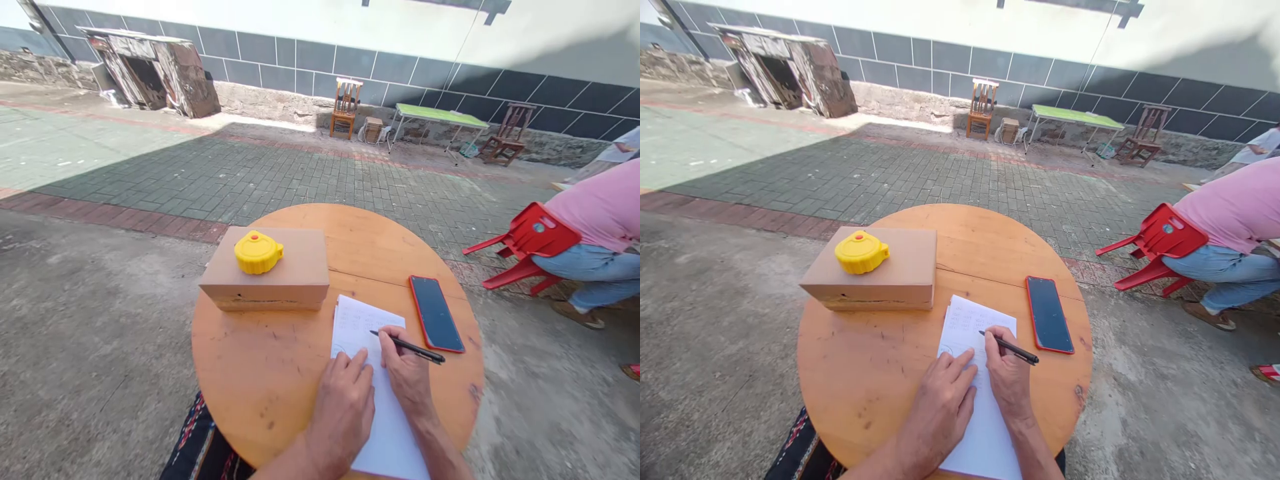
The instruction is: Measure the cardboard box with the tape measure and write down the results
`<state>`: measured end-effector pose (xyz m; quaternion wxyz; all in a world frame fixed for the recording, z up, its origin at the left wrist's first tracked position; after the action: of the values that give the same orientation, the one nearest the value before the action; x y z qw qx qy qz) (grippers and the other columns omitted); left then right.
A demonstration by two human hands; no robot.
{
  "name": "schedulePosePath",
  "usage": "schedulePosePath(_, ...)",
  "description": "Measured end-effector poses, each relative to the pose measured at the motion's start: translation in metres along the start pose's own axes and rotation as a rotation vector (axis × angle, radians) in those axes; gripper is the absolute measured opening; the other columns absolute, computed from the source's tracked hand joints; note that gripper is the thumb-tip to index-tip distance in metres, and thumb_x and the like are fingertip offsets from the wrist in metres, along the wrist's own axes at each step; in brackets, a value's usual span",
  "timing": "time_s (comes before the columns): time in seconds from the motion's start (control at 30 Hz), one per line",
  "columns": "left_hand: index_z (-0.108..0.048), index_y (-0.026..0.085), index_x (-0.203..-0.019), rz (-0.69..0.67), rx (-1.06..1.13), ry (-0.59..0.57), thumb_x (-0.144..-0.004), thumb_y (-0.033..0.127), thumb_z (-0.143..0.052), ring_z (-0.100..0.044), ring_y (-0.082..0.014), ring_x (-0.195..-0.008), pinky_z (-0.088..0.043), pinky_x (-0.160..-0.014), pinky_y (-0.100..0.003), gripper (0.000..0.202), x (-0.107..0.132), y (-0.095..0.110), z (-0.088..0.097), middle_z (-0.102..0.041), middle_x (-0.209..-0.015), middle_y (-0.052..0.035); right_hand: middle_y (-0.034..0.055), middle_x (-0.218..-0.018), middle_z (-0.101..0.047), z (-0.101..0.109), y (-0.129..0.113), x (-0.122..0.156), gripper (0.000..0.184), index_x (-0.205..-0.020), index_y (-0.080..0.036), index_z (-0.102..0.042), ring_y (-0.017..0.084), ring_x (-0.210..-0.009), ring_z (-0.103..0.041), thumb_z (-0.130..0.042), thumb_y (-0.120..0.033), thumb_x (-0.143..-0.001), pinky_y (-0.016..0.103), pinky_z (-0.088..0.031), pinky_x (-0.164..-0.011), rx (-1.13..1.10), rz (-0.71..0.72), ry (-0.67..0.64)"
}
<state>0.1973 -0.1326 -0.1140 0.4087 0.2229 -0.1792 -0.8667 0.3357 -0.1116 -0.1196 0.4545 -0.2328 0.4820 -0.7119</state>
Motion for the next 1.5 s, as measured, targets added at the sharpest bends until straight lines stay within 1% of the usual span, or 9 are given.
schedulePosePath(0.3,-0.059,0.02,-0.097,0.003,-0.005,0.009,-0.086,0.012,-0.049,-0.051,-0.0243,-0.093,-0.051,-0.082,-0.042,0.017,-0.0003,0.0002,0.0002,-0.06,-0.129,-0.0032,-0.005,-0.051,-0.049,-0.0021,0.0027,-0.0006,0.026,-0.081,-0.019,-0.06,0.015,-0.047,-0.047,-0.053,-0.044,-0.085,0.029,-0.041,-0.052,-0.003,-0.001,-0.027)
schedulePosePath(0.47,-0.061,0.019,-0.097,-0.011,-0.005,0.019,-0.085,0.012,-0.049,-0.051,-0.024,-0.091,-0.051,-0.08,-0.042,0.018,-0.0012,0.001,0.002,-0.061,-0.127,-0.0042,-0.0047,-0.052,-0.049,-0.0011,0.0035,0.0001,0.025,-0.081,-0.02,-0.06,0.015,-0.048,-0.047,-0.054,-0.043,-0.085,0.029,-0.041,-0.052,-0.006,-0.002,-0.014)
schedulePosePath(0.83,-0.061,0.019,-0.098,-0.013,-0.008,-0.003,-0.086,0.011,-0.047,-0.051,-0.0245,-0.09,-0.052,-0.079,-0.043,0.02,-0.002,0.0014,0.0026,-0.061,-0.127,-0.0047,-0.0053,-0.049,-0.047,-0.0025,-0.0001,-0.0008,0.024,-0.078,-0.02,-0.061,0.016,-0.046,-0.046,-0.055,-0.043,-0.084,0.029,-0.04,-0.05,-0.003,-0.017,-0.019)
schedulePosePath(1.03,-0.06,0.018,-0.097,-0.009,-0.018,-0.015,-0.086,0.011,-0.048,-0.051,-0.0244,-0.091,-0.052,-0.08,-0.043,0.018,-0.0013,0.0011,0.0001,-0.06,-0.128,-0.0051,-0.0039,-0.052,-0.052,-0.0035,-0.0006,-0.001,0.024,-0.079,-0.02,-0.062,0.015,-0.046,-0.047,-0.055,-0.042,-0.083,0.028,-0.042,-0.049,-0.009,-0.031,-0.027)
schedulePosePath(1.2,-0.06,0.018,-0.097,-0.007,-0.014,-0.013,-0.086,0.01,-0.048,-0.052,-0.0245,-0.093,-0.051,-0.081,-0.043,0.019,-0.0019,0.0015,0.0002,-0.06,-0.128,-0.0052,-0.0051,-0.047,-0.049,-0.0024,-0.0028,-0.0011,0.024,-0.079,-0.02,-0.062,0.016,-0.045,-0.049,-0.055,-0.043,-0.083,0.029,-0.042,-0.049,-0.018,-0.036,-0.017)
schedulePosePath(1.4,-0.06,0.019,-0.098,-0.009,-0.008,-0.008,-0.087,0.011,-0.048,-0.052,-0.0242,-0.092,-0.051,-0.082,-0.043,0.018,-0.0021,0.0022,0.0016,-0.061,-0.127,-0.0056,-0.005,-0.05,-0.05,-0.0041,0.0008,-0.0004,0.022,-0.078,-0.021,-0.062,0.015,-0.046,-0.048,-0.056,-0.041,-0.083,0.028,-0.042,-0.049,-0.041,-0.031,-0.04)
schedulePosePath(1.5,-0.06,0.019,-0.099,-0.009,-0.011,0.002,-0.086,0.011,-0.049,-0.052,-0.024,-0.092,-0.051,-0.081,-0.042,0.019,-0.0017,0.0014,0.0021,-0.061,-0.126,-0.0062,-0.0049,-0.049,-0.049,-0.0037,0.0015,-0.0005,0.023,-0.078,-0.021,-0.061,0.015,-0.045,-0.048,-0.055,-0.042,-0.084,0.028,-0.043,-0.049,-0.037,-0.028,-0.03)
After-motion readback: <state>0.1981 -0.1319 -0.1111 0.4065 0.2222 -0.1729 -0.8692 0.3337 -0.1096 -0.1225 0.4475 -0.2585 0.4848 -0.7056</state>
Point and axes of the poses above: each hand's wrist, its own x-axis away from the middle knuckle, its own z-axis out of the back of the hand, y = z × x, the point moved 7 cm from there along -x, towards the middle knuckle
